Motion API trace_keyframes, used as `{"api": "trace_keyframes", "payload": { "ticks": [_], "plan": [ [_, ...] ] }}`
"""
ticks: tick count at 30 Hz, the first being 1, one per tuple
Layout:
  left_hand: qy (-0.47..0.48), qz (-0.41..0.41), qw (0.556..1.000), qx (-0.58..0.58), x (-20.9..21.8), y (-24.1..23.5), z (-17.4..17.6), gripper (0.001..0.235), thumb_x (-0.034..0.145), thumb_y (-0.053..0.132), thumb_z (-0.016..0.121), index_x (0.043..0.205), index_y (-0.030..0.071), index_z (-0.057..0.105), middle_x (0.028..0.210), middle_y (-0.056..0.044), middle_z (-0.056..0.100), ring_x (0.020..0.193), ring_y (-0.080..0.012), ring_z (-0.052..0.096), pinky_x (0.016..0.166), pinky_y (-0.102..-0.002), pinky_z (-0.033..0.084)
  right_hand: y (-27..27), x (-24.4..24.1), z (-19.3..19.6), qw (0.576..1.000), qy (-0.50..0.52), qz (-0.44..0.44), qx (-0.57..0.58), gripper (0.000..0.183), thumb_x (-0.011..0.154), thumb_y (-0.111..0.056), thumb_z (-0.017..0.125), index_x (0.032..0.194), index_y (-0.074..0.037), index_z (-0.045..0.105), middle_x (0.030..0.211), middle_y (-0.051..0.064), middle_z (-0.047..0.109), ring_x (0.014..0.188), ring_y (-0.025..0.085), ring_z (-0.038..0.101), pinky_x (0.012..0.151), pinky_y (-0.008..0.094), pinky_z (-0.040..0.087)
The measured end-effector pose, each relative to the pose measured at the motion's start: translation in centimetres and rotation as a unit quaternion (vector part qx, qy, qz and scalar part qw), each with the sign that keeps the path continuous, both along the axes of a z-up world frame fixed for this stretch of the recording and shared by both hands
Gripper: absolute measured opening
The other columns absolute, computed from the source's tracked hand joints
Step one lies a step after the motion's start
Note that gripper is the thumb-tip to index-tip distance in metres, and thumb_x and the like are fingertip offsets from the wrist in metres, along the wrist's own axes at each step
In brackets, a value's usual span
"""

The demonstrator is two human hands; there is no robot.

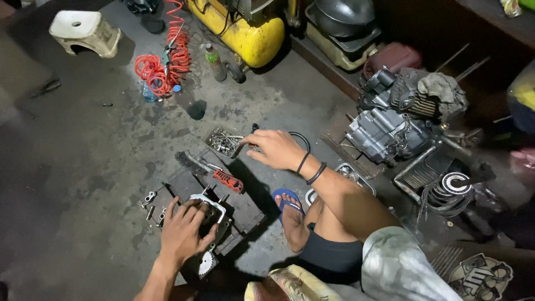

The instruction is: Assembling valves, springs, and retainers into a motorcycle engine cylinder head using hand tools.

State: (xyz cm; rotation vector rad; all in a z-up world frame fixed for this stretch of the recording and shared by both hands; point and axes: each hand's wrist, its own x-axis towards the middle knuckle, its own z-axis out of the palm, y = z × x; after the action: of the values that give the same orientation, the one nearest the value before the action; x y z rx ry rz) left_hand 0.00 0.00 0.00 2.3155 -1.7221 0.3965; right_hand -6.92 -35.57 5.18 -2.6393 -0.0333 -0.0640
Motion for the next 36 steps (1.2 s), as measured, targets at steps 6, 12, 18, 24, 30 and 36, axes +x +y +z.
{"api": "trace_keyframes", "payload": {
  "ticks": [6, 12, 18, 24, 30, 36],
  "plan": [
    [0.006, 0.011, 1.0, 0.017, -0.1, 0.1, -0.1, 0.048, 0.093, 0.057, 0.05, 0.104, 0.013, 0.065, 0.087, -0.003, 0.064, 0.106, -0.0269, 0.063, 0.114, -0.059, 0.037, -0.2, 0.0, 0.3, 1.0, 0.013, 0.004, -0.003, 0.036, 0.103, -0.034, 0.055, 0.135, -0.019, 0.061, 0.113, 0.009, 0.068, 0.096, 0.031, 0.067, 0.068, 0.048, 0.057],
    [0.047, 0.023, 0.998, 0.033, 0.2, -0.2, 0.7, 0.054, 0.088, 0.065, 0.054, 0.098, 0.015, 0.07, 0.089, -0.002, 0.068, 0.1, -0.0266, 0.065, 0.119, -0.064, 0.028, -0.4, -0.1, 0.9, 0.999, 0.029, -0.032, 0.01, 0.038, 0.101, -0.034, 0.057, 0.135, -0.018, 0.063, 0.115, 0.008, 0.07, 0.095, 0.032, 0.069, 0.071, 0.05, 0.058],
    [-0.022, 0.097, 0.987, -0.125, 2.4, -5.0, 3.0, 0.022, 0.087, 0.038, 0.072, 0.095, 0.018, 0.07, 0.074, 0.0, 0.057, 0.08, -0.0257, 0.066, 0.096, -0.049, 0.052, -0.2, -0.4, 1.8, 0.995, -0.07, -0.066, -0.003, 0.032, 0.098, -0.029, 0.064, 0.126, -0.015, 0.07, 0.098, 0.006, 0.072, 0.093, 0.03, 0.072, 0.077, 0.043, 0.059],
    [-0.009, 0.07, 0.982, -0.178, 2.9, -12.7, 6.1, 0.016, 0.088, 0.03, 0.075, 0.098, 0.019, 0.07, 0.08, 0.001, 0.058, 0.078, -0.025, 0.064, 0.082, -0.043, 0.053, -2.3, -3.5, 4.1, 0.979, -0.122, -0.164, -0.017, 0.031, 0.098, -0.033, 0.066, 0.123, -0.016, 0.072, 0.097, 0.005, 0.072, 0.095, 0.028, 0.073, 0.077, 0.041, 0.059],
    [-0.002, 0.012, 0.988, -0.155, 2.2, -17.2, 6.5, 0.012, 0.093, 0.029, 0.072, 0.096, 0.018, 0.07, 0.078, 0.001, 0.058, 0.08, -0.0243, 0.065, 0.09, -0.041, 0.051, -7.5, -8.4, 2.6, 0.941, -0.197, -0.274, 0.029, 0.025, 0.094, -0.022, 0.073, 0.117, -0.012, 0.075, 0.094, 0.006, 0.073, 0.093, 0.031, 0.073, 0.081, 0.042, 0.058],
    [0.001, 0.027, 0.992, -0.127, 1.4, -18.2, 6.5, 0.012, 0.096, 0.031, 0.071, 0.102, 0.021, 0.074, 0.079, 0.003, 0.063, 0.087, -0.0221, 0.068, 0.096, -0.041, 0.049, -9.2, -10.9, 2.3, 0.933, -0.188, -0.307, 0.03, 0.025, 0.091, -0.021, 0.074, 0.114, -0.013, 0.075, 0.093, 0.007, 0.074, 0.093, 0.031, 0.073, 0.081, 0.042, 0.058]
  ]
}}
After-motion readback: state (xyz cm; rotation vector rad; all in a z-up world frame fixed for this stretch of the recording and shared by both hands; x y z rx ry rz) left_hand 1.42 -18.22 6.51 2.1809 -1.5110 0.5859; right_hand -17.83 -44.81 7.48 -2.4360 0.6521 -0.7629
